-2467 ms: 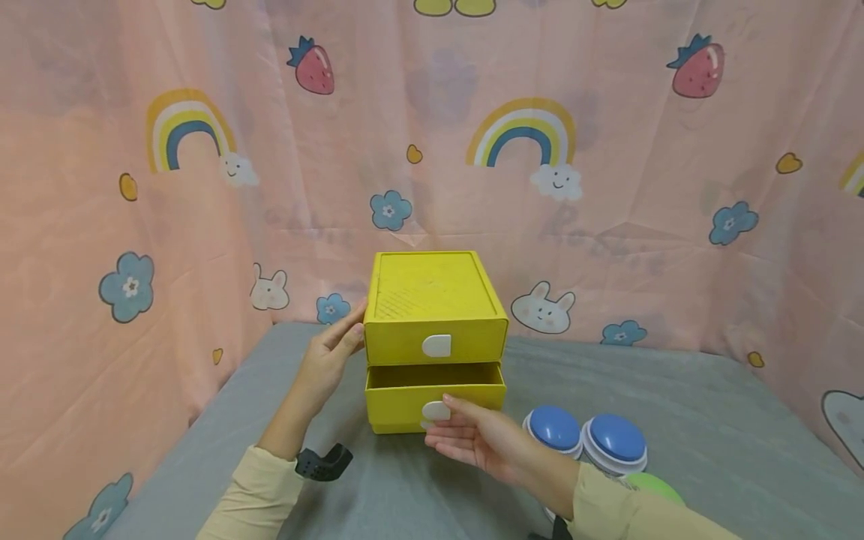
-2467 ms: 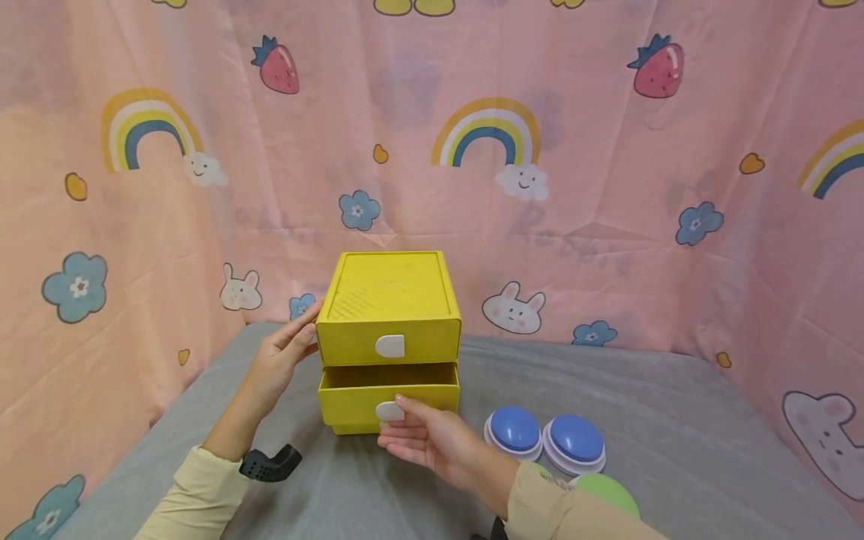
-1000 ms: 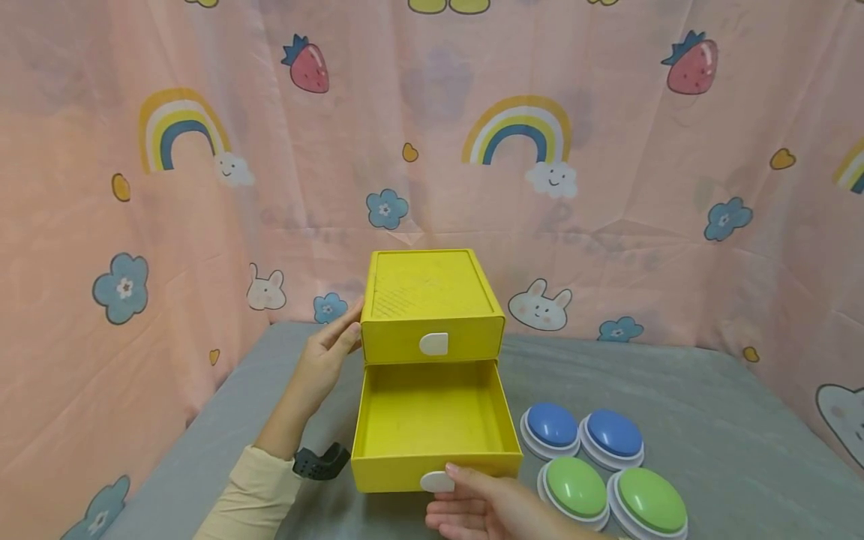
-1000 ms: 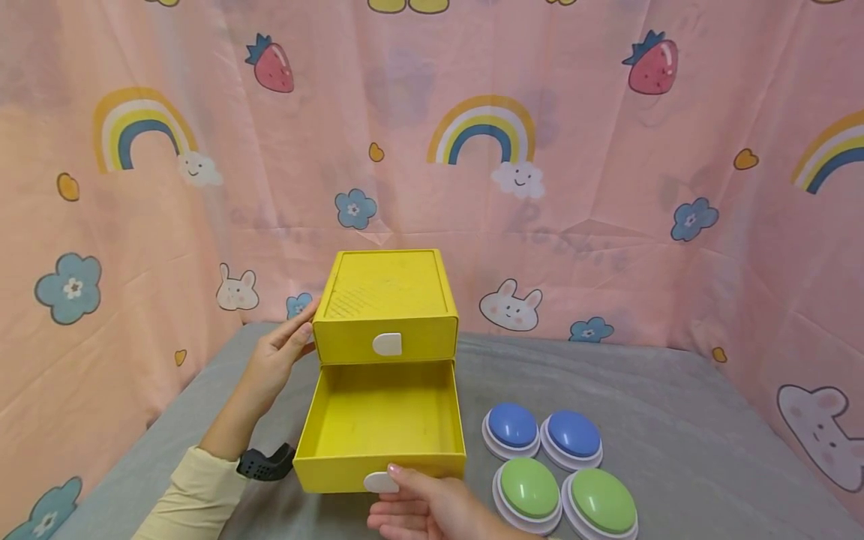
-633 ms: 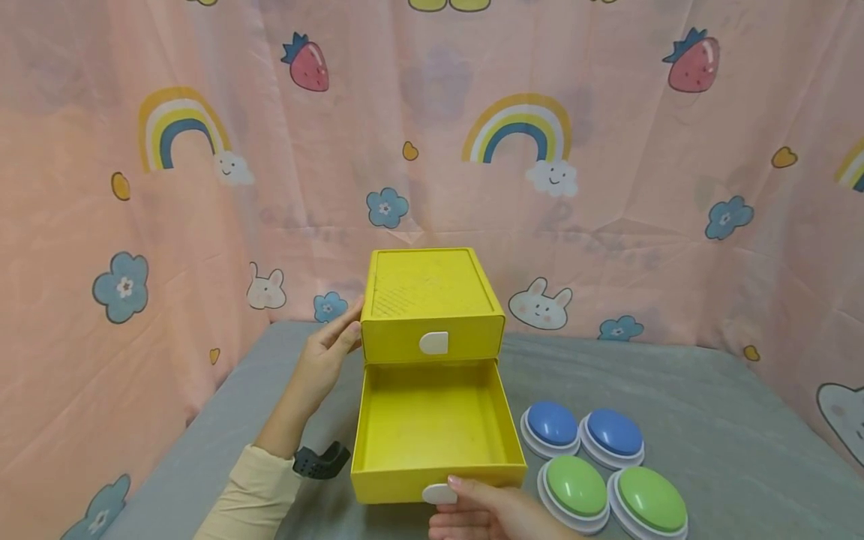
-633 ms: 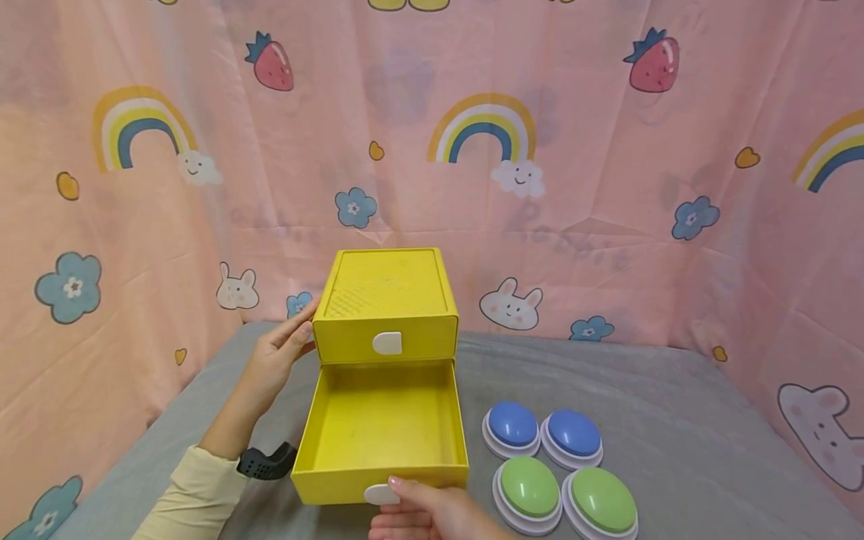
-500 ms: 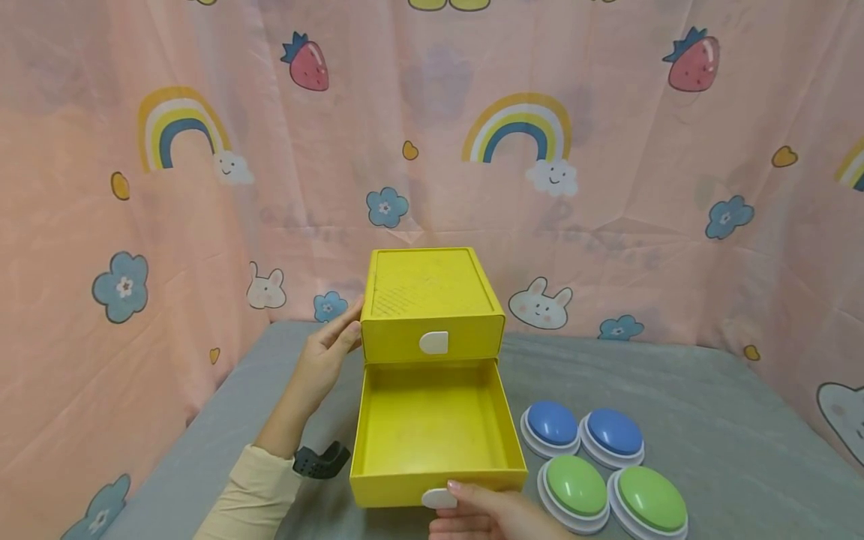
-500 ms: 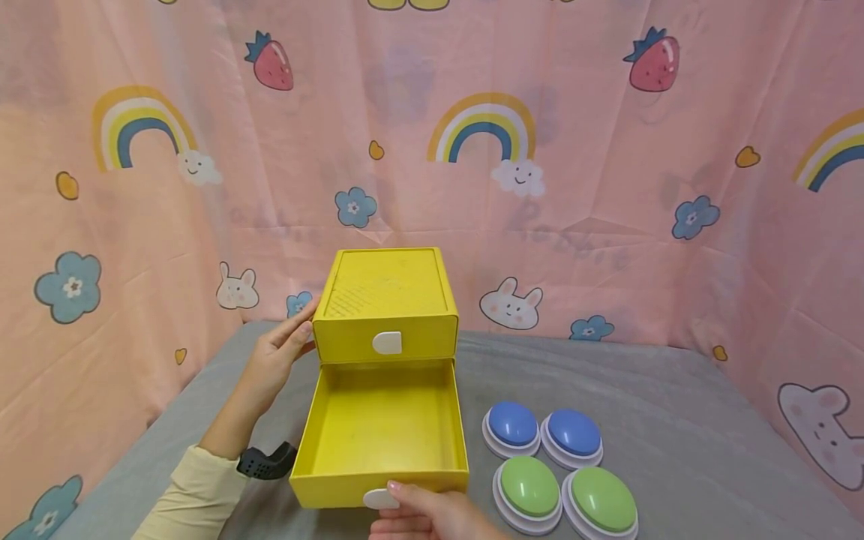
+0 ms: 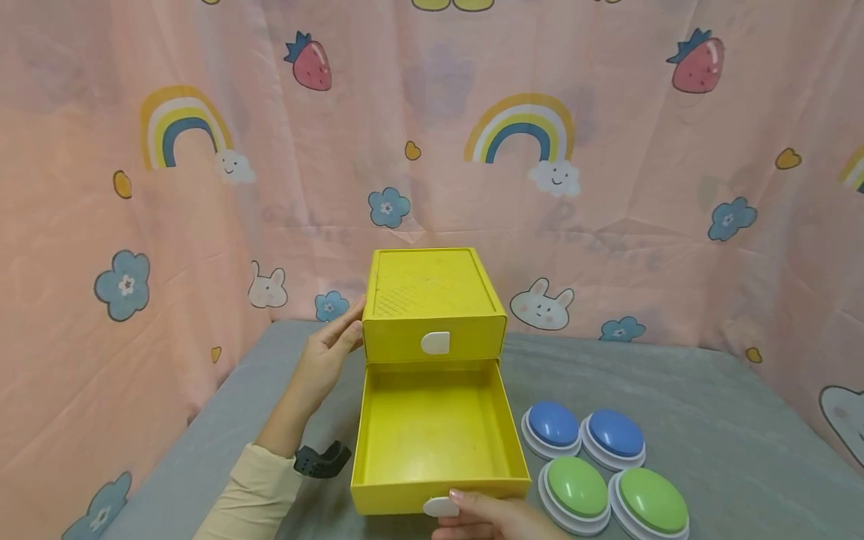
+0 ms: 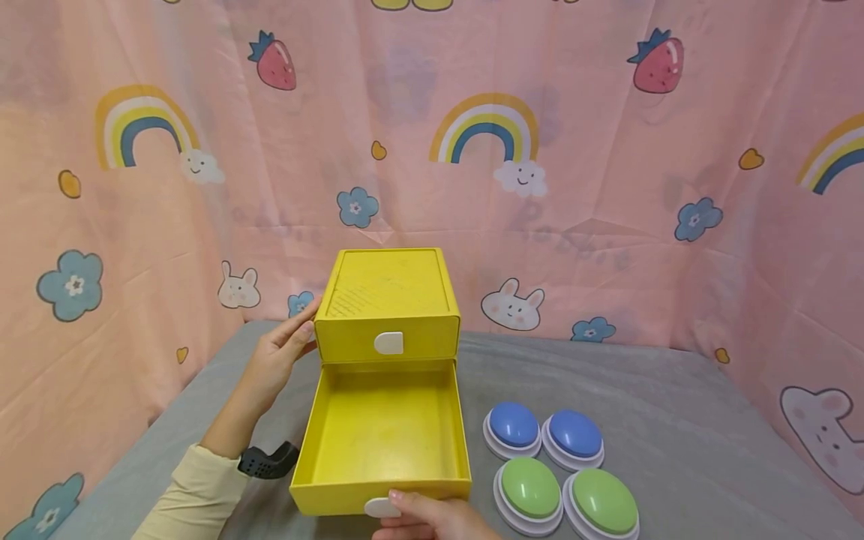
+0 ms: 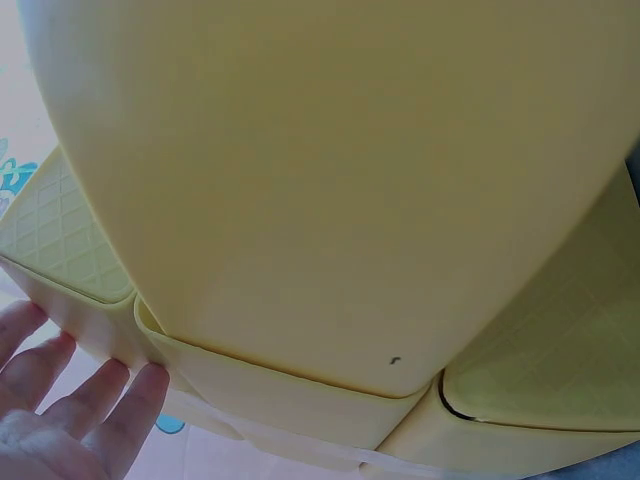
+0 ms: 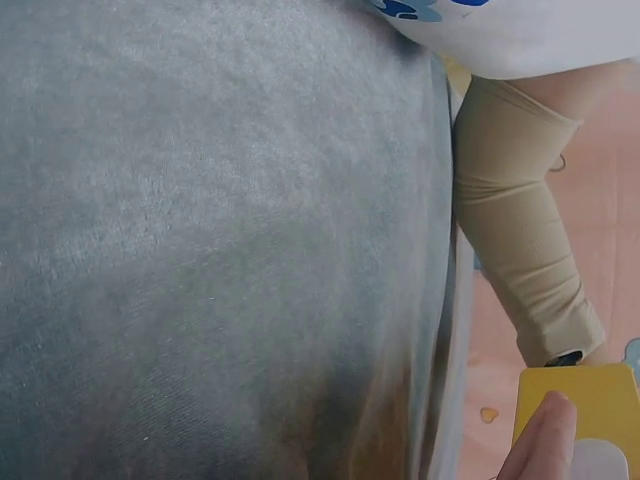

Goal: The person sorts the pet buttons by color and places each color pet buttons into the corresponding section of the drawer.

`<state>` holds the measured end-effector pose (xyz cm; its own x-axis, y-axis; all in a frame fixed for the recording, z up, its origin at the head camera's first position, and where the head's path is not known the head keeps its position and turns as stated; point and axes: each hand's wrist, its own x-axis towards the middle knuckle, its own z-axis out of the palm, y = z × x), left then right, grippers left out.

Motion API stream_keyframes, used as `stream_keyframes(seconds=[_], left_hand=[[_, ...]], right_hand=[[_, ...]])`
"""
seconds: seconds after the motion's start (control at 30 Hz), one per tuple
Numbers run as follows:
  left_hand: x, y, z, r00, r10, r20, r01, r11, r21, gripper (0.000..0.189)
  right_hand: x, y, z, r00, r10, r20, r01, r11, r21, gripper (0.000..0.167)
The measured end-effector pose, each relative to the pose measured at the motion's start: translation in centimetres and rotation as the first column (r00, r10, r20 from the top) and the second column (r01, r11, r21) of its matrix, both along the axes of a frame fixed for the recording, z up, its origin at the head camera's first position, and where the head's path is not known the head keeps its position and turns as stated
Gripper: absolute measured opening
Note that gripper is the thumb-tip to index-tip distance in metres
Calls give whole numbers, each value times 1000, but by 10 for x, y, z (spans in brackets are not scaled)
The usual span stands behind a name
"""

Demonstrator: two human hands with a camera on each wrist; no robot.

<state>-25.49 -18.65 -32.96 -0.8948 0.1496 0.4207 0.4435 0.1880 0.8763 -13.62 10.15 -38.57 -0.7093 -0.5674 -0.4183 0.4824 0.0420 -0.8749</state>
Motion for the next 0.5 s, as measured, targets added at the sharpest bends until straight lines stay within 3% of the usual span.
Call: stream_keyframes(seconds=[0.5], left_hand=[[-1,1,-1,1000,15,10,-15,1000,-3,51]], right_hand=[[-3,4,-5,999,34,36,-33,999,-29,51]])
